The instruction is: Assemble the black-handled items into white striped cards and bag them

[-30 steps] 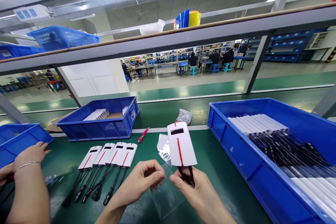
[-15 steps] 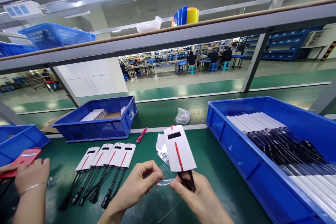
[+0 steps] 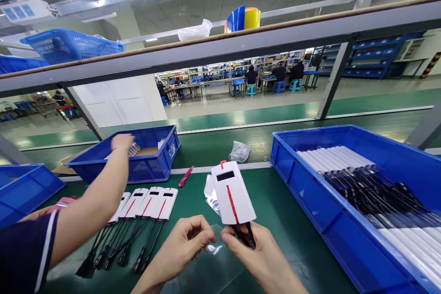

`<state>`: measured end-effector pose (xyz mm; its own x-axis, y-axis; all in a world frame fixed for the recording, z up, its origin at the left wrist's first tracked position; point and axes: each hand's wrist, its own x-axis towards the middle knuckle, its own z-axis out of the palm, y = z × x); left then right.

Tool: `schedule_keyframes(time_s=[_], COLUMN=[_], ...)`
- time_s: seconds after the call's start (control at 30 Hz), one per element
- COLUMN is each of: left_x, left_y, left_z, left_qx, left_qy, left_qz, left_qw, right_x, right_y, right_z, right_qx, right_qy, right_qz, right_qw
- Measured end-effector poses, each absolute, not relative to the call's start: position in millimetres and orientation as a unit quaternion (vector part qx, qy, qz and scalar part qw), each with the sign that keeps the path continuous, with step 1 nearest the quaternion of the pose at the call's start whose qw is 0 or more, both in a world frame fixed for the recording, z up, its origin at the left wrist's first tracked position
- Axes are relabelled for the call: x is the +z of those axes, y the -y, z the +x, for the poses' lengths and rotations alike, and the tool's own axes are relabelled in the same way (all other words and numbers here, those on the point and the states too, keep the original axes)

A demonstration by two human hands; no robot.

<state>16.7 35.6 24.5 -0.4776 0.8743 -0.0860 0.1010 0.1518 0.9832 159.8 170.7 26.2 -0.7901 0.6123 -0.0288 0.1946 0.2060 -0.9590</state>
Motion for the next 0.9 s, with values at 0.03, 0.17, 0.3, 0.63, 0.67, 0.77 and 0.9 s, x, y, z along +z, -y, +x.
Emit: schedule_keyframes(time_s=[0.03,0.17,0.3,0.63,0.67,0.77,0.9], left_x=[24.7,24.2,21.0,20.0,20.4,20.4,17.2], left_y=[-36.0,-38.2,-41.1,-42.4,-42.1,-42.0,-43.6], left_z=[17.5,20.8,23.3,25.3,24.7,24.4,24.4], left_qx=[0.543,0.558,0.575,0.604,0.606,0.609,0.621], left_qy=[-0.665,-0.668,-0.665,-0.657,-0.655,-0.649,-0.638], left_qz=[0.364,0.374,0.375,0.339,0.339,0.345,0.343], left_qw=[0.361,0.32,0.294,0.298,0.298,0.3,0.301], right_x=[25.1,15.6,8.4,11.3,10.8,6.7,-1.1], right_y=[-172.2,-176.4,-175.3,-178.7,-179.6,-181.9,-183.2], right_z=[158.8,155.3,154.1,161.6,163.0,165.5,164.9], right_qx=[0.565,0.551,0.537,0.602,0.602,0.6,0.58], right_qy=[0.763,0.785,0.797,0.754,0.756,0.763,0.773], right_qz=[-0.255,-0.224,-0.22,-0.206,-0.203,-0.189,-0.205], right_qw=[0.184,0.173,0.166,0.162,0.158,0.145,0.155])
